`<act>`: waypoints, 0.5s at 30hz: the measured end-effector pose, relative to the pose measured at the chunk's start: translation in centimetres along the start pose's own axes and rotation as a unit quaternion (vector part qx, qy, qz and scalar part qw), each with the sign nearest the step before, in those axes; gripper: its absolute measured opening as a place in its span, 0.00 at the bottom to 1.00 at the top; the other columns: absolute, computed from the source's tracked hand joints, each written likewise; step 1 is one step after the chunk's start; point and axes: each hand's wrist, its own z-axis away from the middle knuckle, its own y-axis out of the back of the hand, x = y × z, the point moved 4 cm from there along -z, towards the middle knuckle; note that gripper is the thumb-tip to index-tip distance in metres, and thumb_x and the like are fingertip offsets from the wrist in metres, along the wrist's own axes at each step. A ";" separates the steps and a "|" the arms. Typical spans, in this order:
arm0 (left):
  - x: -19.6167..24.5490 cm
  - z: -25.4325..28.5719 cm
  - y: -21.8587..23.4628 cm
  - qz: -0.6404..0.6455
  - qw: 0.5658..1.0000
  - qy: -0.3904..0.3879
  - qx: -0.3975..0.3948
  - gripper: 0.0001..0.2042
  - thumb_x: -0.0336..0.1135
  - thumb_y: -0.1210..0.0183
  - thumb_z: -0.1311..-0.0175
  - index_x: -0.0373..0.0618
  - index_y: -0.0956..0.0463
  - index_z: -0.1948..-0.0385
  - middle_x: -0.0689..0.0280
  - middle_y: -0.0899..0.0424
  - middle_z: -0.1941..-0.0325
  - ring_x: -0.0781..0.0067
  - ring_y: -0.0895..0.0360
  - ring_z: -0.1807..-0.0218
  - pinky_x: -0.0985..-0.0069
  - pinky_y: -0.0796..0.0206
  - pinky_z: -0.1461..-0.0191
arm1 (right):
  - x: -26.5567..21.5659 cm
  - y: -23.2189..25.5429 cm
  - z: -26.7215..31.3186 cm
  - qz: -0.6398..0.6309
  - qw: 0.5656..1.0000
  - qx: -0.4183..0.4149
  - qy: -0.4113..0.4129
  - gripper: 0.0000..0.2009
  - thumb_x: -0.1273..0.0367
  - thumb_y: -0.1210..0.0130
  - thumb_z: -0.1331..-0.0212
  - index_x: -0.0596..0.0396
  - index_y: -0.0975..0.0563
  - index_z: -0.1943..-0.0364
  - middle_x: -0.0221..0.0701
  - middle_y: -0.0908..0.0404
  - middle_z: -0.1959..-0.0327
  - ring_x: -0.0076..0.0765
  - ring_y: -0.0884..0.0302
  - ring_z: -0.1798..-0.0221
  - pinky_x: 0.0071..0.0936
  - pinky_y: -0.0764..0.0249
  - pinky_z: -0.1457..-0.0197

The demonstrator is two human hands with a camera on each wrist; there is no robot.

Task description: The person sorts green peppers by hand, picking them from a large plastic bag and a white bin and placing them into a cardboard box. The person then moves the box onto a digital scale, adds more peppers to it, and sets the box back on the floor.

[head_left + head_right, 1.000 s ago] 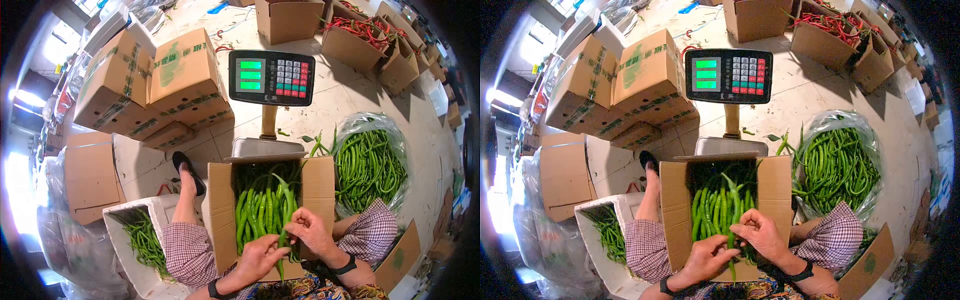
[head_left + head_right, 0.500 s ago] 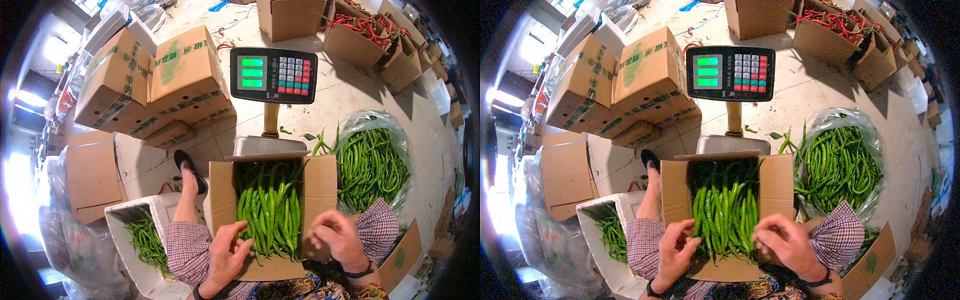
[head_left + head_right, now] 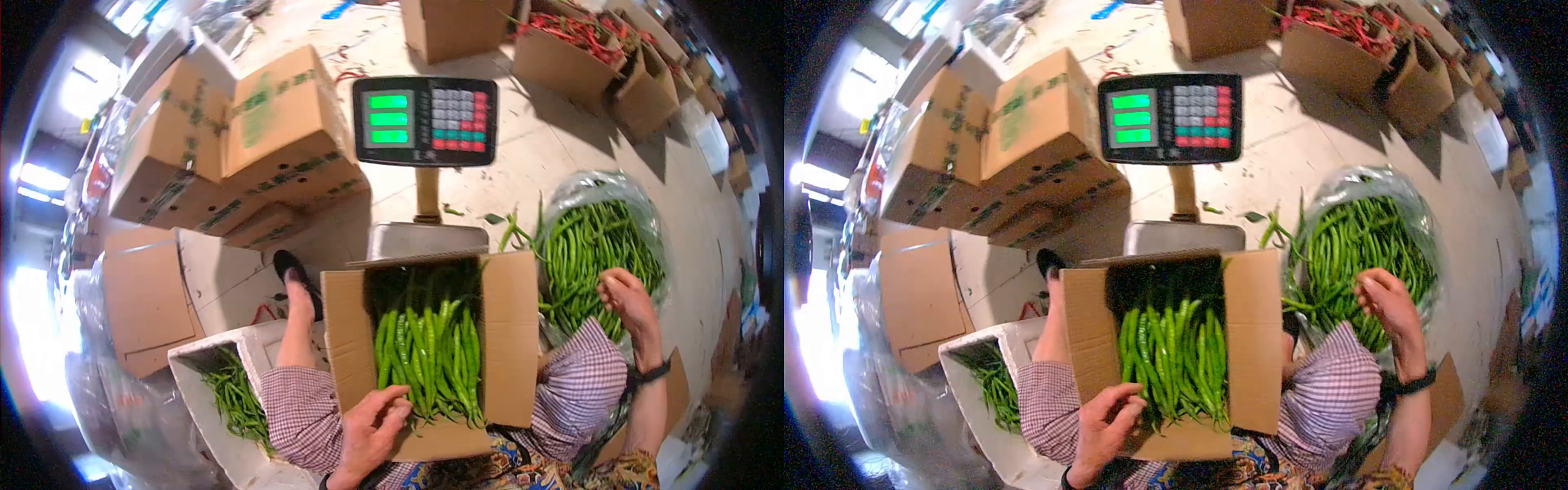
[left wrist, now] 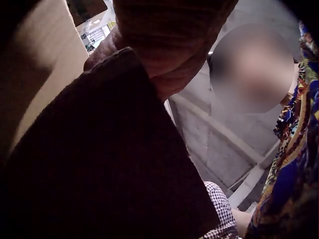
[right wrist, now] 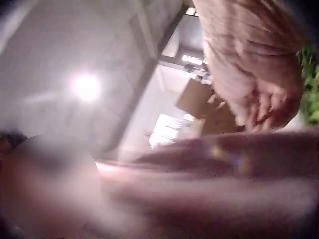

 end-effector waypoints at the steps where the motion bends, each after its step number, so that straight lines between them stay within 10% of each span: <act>1: -0.1 0.3 -0.2 -0.005 1.000 0.008 -0.020 0.12 0.25 0.42 0.39 0.36 0.23 0.53 0.66 0.19 0.67 0.83 0.25 0.71 0.84 0.33 0.68 | 2.7 1.1 -1.1 0.001 0.999 -0.039 -0.004 0.09 0.65 0.48 0.35 0.56 0.24 0.60 0.25 0.24 0.73 0.20 0.30 0.73 0.18 0.34 0.72; 7: 0.3 0.7 -0.5 0.030 0.996 0.084 0.025 0.13 0.28 0.46 0.33 0.38 0.25 0.49 0.67 0.19 0.63 0.79 0.25 0.67 0.83 0.33 0.64 | 13.5 -1.1 -4.3 0.174 0.984 -0.024 -0.019 0.11 0.64 0.43 0.44 0.59 0.20 0.65 0.31 0.19 0.71 0.25 0.23 0.69 0.26 0.26 0.65; 11: 0.9 0.3 -1.4 -0.007 0.995 0.088 0.047 0.12 0.30 0.45 0.33 0.39 0.25 0.49 0.71 0.22 0.66 0.86 0.32 0.73 0.88 0.41 0.71 | 17.3 -7.4 -6.4 0.345 0.931 0.006 0.115 0.18 0.62 0.39 0.50 0.60 0.21 0.59 0.45 0.20 0.62 0.50 0.21 0.58 0.40 0.26 0.53; 15: 1.7 -0.1 -2.6 -0.009 0.989 0.125 0.075 0.12 0.31 0.44 0.33 0.40 0.25 0.50 0.71 0.22 0.68 0.86 0.33 0.74 0.88 0.43 0.72 | 19.1 -12.8 -9.9 0.377 0.906 0.055 0.185 0.18 0.63 0.38 0.52 0.61 0.25 0.59 0.46 0.25 0.60 0.54 0.28 0.53 0.45 0.30 0.50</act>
